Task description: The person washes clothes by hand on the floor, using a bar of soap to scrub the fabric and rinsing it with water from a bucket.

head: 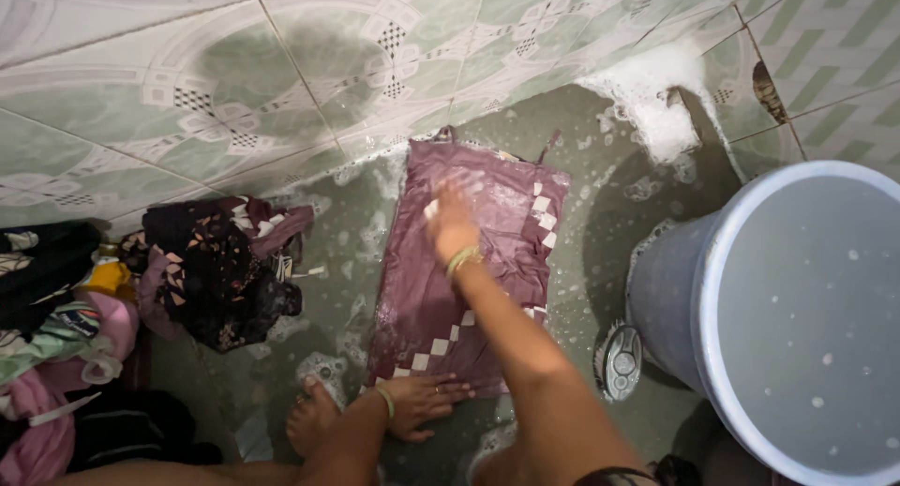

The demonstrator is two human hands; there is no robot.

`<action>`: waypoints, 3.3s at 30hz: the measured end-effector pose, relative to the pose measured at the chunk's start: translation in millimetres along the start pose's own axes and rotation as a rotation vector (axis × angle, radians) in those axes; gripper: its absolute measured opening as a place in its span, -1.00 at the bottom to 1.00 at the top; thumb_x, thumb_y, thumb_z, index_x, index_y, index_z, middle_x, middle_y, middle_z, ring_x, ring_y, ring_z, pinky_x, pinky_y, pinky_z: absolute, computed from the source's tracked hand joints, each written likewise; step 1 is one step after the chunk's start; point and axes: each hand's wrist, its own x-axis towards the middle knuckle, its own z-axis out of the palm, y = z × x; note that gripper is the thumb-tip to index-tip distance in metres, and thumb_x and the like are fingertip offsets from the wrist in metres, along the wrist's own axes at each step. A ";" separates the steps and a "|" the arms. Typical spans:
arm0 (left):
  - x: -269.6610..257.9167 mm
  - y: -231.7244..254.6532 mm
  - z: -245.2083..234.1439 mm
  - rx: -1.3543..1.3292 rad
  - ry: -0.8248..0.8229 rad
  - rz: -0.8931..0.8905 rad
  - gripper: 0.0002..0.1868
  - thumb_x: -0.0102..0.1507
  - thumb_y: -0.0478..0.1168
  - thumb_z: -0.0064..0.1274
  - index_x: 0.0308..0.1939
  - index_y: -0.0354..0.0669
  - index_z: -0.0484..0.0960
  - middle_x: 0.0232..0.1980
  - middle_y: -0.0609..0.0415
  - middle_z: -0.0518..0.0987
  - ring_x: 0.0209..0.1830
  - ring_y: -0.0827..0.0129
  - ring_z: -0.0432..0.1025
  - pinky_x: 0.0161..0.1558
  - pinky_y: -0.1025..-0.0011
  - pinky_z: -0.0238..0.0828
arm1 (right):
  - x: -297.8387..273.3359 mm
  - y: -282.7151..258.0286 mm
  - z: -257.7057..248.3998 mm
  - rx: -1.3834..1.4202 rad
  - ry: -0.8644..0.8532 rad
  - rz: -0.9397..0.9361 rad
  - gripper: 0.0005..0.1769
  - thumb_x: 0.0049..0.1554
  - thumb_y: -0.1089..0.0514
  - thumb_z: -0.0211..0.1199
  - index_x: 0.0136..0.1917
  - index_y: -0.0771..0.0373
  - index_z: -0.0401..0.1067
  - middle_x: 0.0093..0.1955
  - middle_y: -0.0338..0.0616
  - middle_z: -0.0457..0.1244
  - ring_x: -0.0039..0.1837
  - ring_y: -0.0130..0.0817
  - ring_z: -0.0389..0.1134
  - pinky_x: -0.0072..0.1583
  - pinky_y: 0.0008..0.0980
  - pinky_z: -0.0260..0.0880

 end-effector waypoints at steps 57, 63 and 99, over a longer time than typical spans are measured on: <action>3.5 4.9 -5.9 0.014 -0.138 -0.056 -0.34 0.26 0.12 -0.03 0.18 -0.42 0.51 0.70 -0.24 0.04 0.76 0.11 -0.21 0.66 0.07 -0.42 | -105.7 7.2 -37.7 0.147 -0.264 -0.266 -0.17 0.17 -0.04 0.19 0.53 0.45 0.03 0.60 0.31 -0.10 0.60 0.24 -0.08 0.53 0.15 -0.19; 3.1 4.1 -14.8 0.035 0.039 -0.327 -0.10 0.18 0.14 0.01 0.45 -0.41 0.27 0.66 -0.20 0.04 0.68 0.04 -0.23 0.57 0.06 -0.41 | -44.6 85.0 4.9 0.129 0.286 0.490 -0.41 0.32 0.02 0.03 0.54 0.30 0.21 0.62 0.05 0.06 0.66 0.03 0.06 0.70 -0.12 -0.06; 13.6 17.7 -50.7 0.091 0.142 -0.583 0.14 0.10 0.18 0.20 0.52 -0.34 -0.08 0.57 -0.18 0.01 0.57 0.01 -0.09 0.52 0.08 -0.25 | -199.5 36.7 26.4 0.078 0.330 0.511 -0.42 0.09 0.16 0.13 0.40 0.20 0.27 0.53 0.14 0.06 0.56 0.14 -0.01 0.47 0.14 -0.06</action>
